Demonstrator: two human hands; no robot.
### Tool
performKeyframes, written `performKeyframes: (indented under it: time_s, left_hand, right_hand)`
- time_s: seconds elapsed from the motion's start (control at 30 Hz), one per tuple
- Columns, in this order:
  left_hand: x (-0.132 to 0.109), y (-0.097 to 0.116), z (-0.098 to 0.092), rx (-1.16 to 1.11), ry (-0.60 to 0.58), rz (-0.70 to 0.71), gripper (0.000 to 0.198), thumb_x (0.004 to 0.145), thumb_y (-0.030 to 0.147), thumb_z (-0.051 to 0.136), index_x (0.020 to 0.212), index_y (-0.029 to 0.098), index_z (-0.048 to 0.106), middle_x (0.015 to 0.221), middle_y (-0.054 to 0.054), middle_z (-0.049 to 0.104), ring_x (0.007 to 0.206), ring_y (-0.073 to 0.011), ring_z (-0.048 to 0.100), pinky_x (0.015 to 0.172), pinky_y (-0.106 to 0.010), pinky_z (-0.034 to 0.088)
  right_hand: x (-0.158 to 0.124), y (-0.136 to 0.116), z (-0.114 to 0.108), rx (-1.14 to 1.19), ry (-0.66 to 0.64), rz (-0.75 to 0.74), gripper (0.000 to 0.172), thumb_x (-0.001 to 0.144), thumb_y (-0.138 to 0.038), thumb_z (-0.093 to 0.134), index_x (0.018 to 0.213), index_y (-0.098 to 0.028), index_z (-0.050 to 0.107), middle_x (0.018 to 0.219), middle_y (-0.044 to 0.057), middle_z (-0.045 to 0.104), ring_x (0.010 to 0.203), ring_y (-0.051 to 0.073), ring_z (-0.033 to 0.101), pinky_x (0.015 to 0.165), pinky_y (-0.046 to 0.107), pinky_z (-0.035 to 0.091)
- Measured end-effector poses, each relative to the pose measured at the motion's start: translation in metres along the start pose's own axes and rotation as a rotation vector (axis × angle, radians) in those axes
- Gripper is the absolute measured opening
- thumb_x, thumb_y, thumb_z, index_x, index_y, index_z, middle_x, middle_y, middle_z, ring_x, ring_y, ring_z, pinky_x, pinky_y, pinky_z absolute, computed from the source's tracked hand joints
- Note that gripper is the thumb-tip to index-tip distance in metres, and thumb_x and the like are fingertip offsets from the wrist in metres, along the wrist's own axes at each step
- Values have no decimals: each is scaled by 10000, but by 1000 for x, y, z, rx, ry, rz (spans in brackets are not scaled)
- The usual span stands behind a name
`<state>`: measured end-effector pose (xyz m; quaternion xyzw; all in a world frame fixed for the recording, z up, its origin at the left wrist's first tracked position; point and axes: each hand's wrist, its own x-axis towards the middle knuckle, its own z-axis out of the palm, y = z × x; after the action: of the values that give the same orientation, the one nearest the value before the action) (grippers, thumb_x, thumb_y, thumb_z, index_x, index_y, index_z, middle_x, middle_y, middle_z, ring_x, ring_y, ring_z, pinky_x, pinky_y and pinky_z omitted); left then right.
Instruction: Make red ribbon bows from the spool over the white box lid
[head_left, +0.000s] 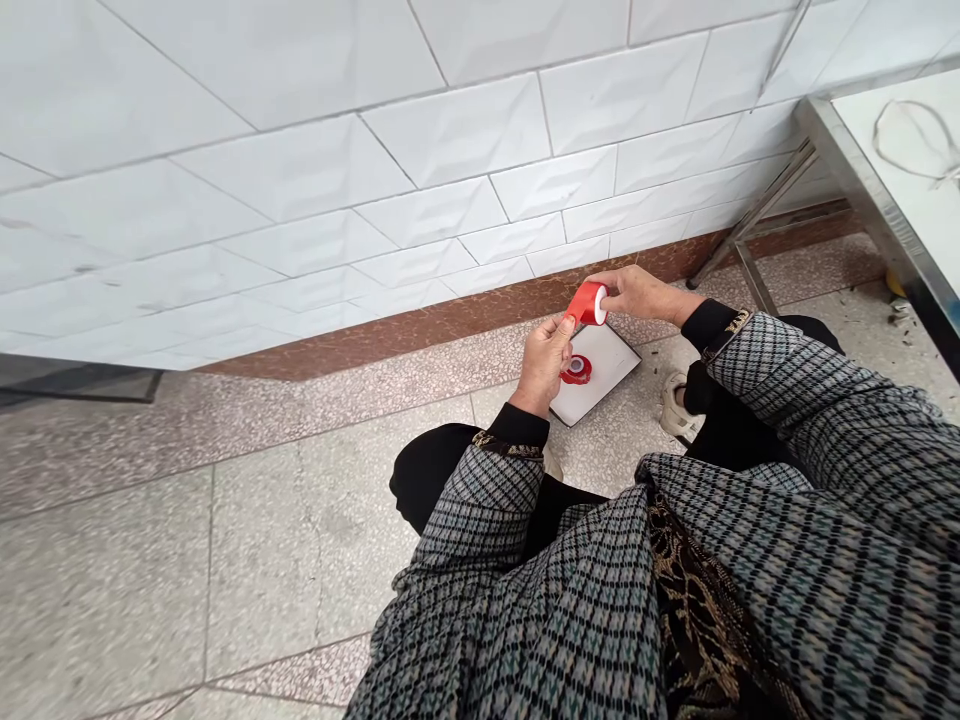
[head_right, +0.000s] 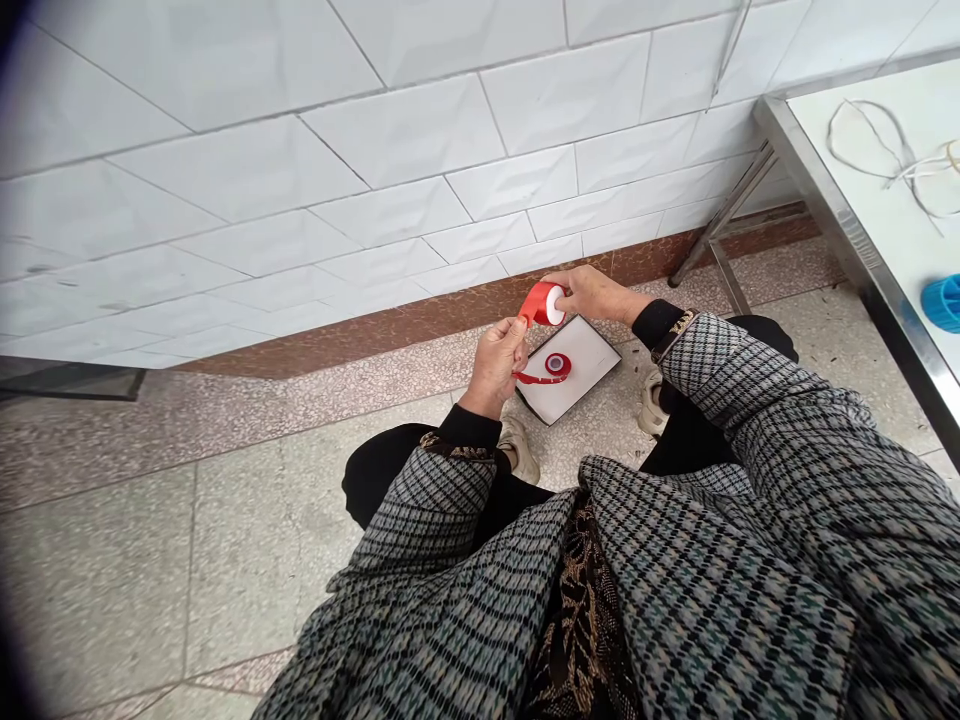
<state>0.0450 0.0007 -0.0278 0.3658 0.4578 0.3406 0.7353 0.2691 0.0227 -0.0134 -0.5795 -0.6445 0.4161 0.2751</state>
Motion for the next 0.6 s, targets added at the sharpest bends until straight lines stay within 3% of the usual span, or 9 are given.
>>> performKeyframes:
  time_s: [0.2, 0.37, 0.6]
  left_hand:
    - [-5, 9, 0, -122, -69, 8, 514, 882, 515, 934, 751, 209, 543, 477, 117, 363, 388, -24, 230, 411, -186, 170]
    - [-2, 0, 1, -81, -66, -18, 439, 881, 469, 928, 766, 186, 613, 470, 103, 402, 389, -22, 259, 424, -181, 174]
    - [0, -10, 5, -37, -64, -13, 380, 897, 490, 891, 825, 168, 703, 476, 94, 421, 389, -31, 278, 441, -190, 207]
  right_hand:
    - [2, 3, 1, 44, 3, 55, 349, 750, -98, 779, 1065, -204, 886, 937, 27, 839, 1051, 289, 725, 947, 332, 541]
    - [6, 10, 8, 160, -15, 113, 326, 755, -118, 750, 1027, -221, 897, 875, -8, 820, 979, 260, 735, 939, 329, 561]
    - [6, 12, 16, 409, -33, 210, 149, 693, -172, 707, 775, -216, 824, 760, -13, 782, 806, 199, 650, 854, 305, 538]
